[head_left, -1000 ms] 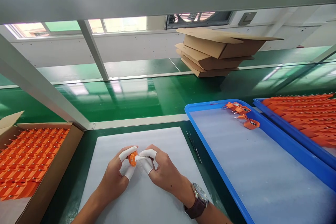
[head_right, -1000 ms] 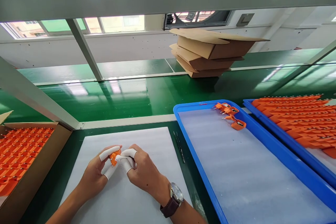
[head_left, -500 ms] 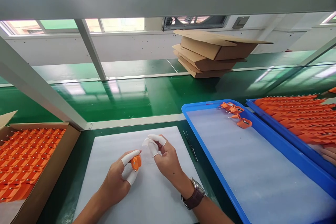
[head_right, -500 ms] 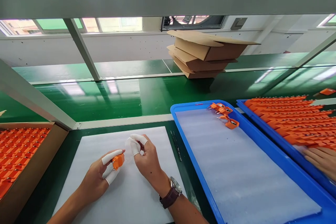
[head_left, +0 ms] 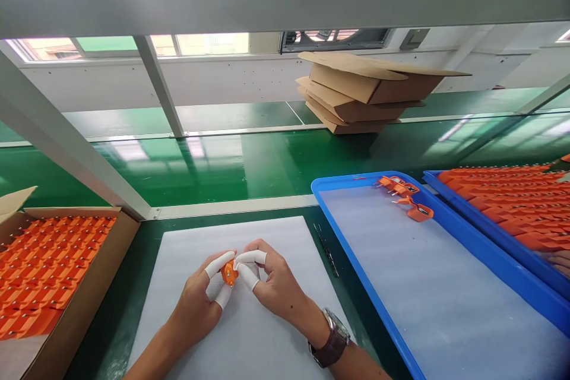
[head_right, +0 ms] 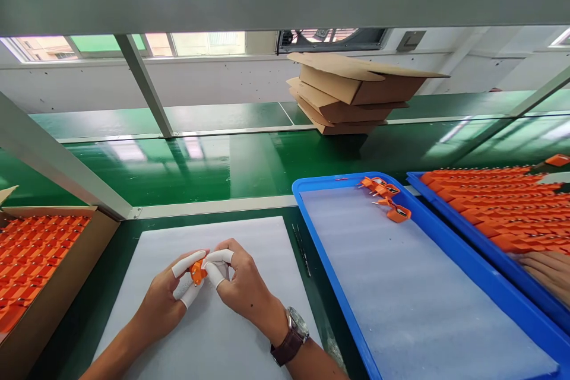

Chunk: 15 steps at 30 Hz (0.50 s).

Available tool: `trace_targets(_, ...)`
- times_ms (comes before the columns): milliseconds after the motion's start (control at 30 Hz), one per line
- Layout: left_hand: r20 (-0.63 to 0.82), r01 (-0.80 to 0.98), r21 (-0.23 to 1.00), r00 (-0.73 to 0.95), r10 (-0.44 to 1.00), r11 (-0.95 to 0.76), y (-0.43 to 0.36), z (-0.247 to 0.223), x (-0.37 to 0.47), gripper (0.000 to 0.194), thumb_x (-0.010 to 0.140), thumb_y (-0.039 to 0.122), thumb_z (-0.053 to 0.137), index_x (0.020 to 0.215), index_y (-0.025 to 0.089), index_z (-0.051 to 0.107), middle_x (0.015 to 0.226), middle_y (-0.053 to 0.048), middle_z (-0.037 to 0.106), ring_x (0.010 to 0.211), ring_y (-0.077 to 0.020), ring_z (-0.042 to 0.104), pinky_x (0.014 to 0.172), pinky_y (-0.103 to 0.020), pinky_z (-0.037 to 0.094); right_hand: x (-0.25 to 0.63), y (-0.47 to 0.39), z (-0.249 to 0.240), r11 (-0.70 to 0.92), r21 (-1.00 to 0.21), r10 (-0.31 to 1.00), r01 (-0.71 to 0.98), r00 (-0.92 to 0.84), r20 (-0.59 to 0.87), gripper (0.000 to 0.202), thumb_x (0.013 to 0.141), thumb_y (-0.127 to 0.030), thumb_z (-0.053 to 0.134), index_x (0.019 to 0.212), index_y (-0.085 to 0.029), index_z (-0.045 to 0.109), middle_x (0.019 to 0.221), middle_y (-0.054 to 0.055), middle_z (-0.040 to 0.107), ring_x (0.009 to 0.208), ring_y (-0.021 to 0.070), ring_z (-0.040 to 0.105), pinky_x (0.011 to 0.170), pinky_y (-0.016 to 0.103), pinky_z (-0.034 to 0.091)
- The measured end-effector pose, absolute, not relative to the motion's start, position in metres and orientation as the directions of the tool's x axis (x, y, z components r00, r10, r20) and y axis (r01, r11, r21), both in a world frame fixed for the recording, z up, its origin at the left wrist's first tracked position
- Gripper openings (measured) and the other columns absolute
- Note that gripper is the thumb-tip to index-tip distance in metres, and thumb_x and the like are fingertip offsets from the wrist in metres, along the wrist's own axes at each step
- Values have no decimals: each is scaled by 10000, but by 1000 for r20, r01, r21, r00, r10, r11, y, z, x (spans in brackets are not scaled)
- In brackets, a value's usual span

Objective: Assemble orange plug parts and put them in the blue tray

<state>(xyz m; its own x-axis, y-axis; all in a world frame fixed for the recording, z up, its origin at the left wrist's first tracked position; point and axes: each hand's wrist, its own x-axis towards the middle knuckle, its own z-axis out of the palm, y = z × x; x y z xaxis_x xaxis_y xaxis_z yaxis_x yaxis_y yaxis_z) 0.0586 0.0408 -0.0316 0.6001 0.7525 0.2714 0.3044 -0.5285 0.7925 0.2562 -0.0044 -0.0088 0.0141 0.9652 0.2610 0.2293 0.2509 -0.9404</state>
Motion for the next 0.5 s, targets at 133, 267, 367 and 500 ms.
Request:
trace_targets(133,335,309,726,621,709,-614,40,-32,60,573,920,103,525,1455,304,484,1392,-81,610,1274,-255,615,1014,-419,594,255,-4,-14,231,-946,971,228,1,237,212,882,-114,559,1011,-228,681,965,26,637,786,155,582,665,279,511)
trace_targets(267,377,297,694,626,683,-656,40,-33,62,602,929,72,510,1480,307,456,1389,-85,603,1292,-260,595,1023,-426,587,254,-4,-15,201,-960,978,196,11,208,261,845,-73,547,1018,-221,673,944,11,657,782,146,587,655,262,496)
trace_targets(367,392,286,682,635,666,-674,40,-34,63,625,930,56,504,1496,310,432,1396,-86,594,1312,-267,576,1040,-436,575,253,-4,-15,169,-968,984,186,27,177,280,828,-84,553,1044,-216,674,959,14,681,819,153,617,702,269,520)
trace_targets(500,405,279,667,642,651,-691,38,-35,63,644,926,32,498,1502,311,419,1407,-82,585,1305,-261,577,1049,-430,568,252,-3,-16,92,-983,993,157,53,101,290,816,-125,581,1079,-197,679,974,32,700,817,160,651,710,278,549)
